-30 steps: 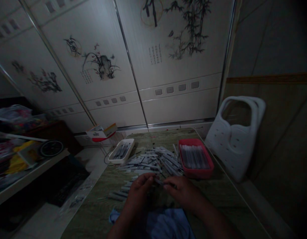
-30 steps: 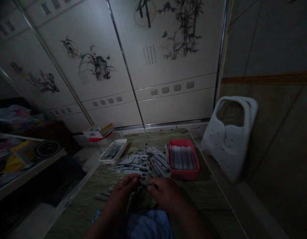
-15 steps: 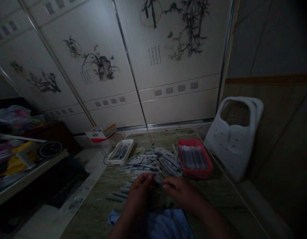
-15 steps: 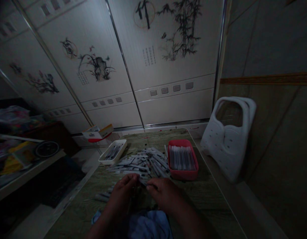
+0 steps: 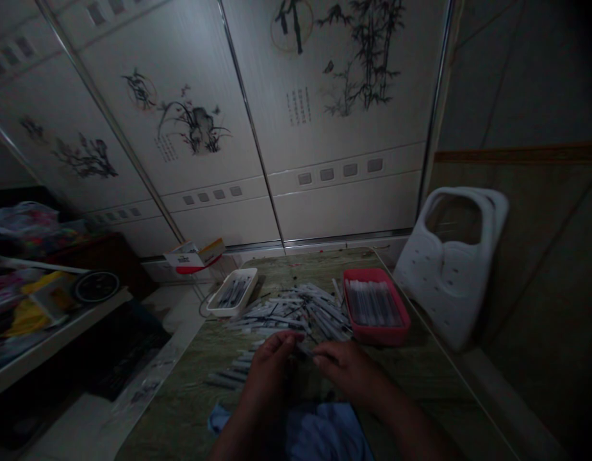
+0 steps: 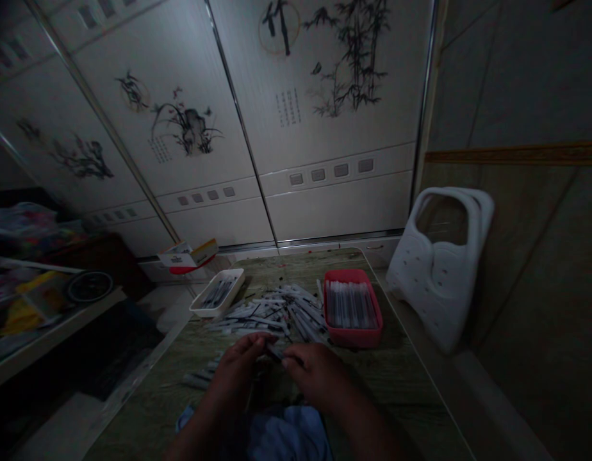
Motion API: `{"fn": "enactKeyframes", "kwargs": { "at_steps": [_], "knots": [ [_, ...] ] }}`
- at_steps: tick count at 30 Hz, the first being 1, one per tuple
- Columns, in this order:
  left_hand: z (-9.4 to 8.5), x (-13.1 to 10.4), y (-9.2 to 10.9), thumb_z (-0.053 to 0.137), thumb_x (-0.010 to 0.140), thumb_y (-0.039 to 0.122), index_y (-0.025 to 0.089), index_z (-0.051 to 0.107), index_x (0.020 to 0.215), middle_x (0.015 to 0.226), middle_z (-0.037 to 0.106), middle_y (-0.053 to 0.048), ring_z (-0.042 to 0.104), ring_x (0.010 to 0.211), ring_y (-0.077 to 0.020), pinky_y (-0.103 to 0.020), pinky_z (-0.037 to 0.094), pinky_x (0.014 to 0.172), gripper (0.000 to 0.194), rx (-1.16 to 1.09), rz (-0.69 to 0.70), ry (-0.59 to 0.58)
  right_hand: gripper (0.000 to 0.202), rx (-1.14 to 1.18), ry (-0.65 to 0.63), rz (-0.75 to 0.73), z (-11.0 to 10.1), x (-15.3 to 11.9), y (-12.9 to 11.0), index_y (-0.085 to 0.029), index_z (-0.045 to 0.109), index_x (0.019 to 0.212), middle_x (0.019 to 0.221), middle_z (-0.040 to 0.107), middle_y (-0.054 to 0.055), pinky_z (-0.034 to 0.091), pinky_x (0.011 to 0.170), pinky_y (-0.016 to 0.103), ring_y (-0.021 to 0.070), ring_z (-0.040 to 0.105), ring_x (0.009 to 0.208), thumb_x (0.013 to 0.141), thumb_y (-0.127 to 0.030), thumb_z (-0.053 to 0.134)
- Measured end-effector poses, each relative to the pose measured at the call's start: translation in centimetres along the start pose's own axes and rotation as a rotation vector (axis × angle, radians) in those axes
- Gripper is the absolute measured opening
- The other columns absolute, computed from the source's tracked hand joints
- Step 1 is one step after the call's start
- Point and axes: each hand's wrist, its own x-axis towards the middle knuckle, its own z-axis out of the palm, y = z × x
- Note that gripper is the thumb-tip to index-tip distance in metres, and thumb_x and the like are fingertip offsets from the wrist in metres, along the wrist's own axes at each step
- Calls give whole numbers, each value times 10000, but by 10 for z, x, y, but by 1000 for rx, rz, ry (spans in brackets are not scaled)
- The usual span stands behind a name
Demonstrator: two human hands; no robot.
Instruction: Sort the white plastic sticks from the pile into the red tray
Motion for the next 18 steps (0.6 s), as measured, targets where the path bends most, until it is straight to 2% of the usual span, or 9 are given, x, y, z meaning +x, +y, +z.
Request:
{"fn": "enactKeyframes", "kwargs": {
  "at_steps": [2,4,8,10,14,16,18],
  "knots": [
    [2,-2,2,728,792,494,188,706,1023,981,711,-59,644,757,-153,-251,480,664,383,-37,5,2,266,10,-4,12,0,0,-1,-213,761,999,884,758,22,454,725,268,194,652,791,931,-313,524],
    [4,-2,1,722,791,528,197,693,1006,1015,715,-68,655,812,-172,-266,493,689,396,-83,-1,43,267,17,-7,20,0,0,-2,-213,765,994,876,756,23,457,728,275,198,651,787,928,-316,527],
    [1,1,-9,741,765,563,189,639,811,715,638,7,554,590,-113,-230,431,571,390,-66,-14,68,272,28,-6,11,0,0,-2,-217,765,1003,872,752,21,459,730,281,202,652,790,928,-316,523],
    [-1,2,-10,750,768,534,181,666,828,682,612,17,529,565,-102,-222,416,556,367,-16,-8,44,270,30,-3,10,0,-1,-2,-220,763,1013,883,755,20,459,730,279,200,652,793,925,-314,525],
    [-1,-1,-3,745,786,472,181,725,988,871,694,-35,604,680,-121,-230,462,630,355,-18,11,-17,258,27,1,12,0,0,-1,-213,759,981,876,753,22,455,714,268,195,651,791,922,-312,528],
    [1,-2,-1,727,799,485,193,717,1042,941,707,-48,631,734,-136,-241,481,665,380,-63,1,-8,257,21,4,11,0,0,-1,-207,757,964,859,749,23,450,707,263,194,650,789,925,-314,527],
    [4,-2,-2,725,797,515,196,706,1010,924,705,-43,631,733,-137,-241,482,662,385,-93,-11,30,258,14,2,10,1,1,0,-206,754,965,849,746,22,446,700,260,191,648,785,928,-318,525]
  ]
}}
